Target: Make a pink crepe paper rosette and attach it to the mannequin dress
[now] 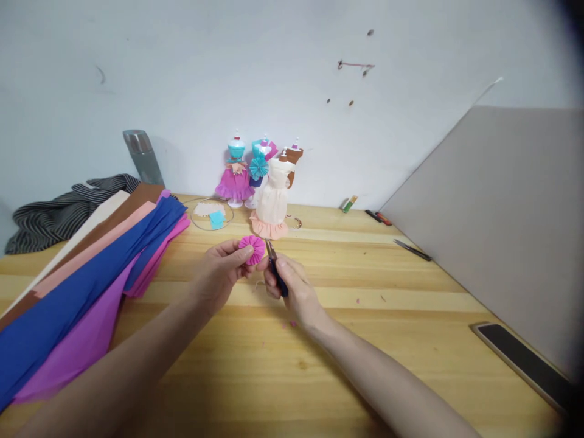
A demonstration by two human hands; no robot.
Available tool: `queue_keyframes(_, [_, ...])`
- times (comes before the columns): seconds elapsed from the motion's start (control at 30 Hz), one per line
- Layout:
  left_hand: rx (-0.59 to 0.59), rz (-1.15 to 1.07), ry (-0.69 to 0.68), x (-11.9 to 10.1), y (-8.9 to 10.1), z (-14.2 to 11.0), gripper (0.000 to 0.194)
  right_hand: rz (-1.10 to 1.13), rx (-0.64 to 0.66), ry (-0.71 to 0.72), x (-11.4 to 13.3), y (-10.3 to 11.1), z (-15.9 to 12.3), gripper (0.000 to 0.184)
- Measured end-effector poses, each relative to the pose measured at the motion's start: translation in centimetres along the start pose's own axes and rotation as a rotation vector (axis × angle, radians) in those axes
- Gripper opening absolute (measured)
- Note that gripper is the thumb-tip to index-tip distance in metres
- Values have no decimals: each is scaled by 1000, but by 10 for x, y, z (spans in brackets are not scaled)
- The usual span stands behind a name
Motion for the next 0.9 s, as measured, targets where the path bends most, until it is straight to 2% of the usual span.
queue_keyframes(0.23, [21,84,-29,1,-2,-2,25,-23,25,-41,0,0,0,42])
queue_keyframes(0.67, [-62,86,-35,3,-4,-7,23,-88,34,-48,6,-3,-3,40])
queue_keyframes(0.9, [-44,66,-40,3,-6,-8,23,-10,29,-85,5,-4,-3,38])
Point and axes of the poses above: each hand's wrist, its own z-axis towards the middle knuckle, its own y-axis out of the back of the hand, x = y × z, the point moved 2 cm from there along z, towards the middle knuckle, and after that the axes turned 10 degrees about z, right-handed, at the moved point
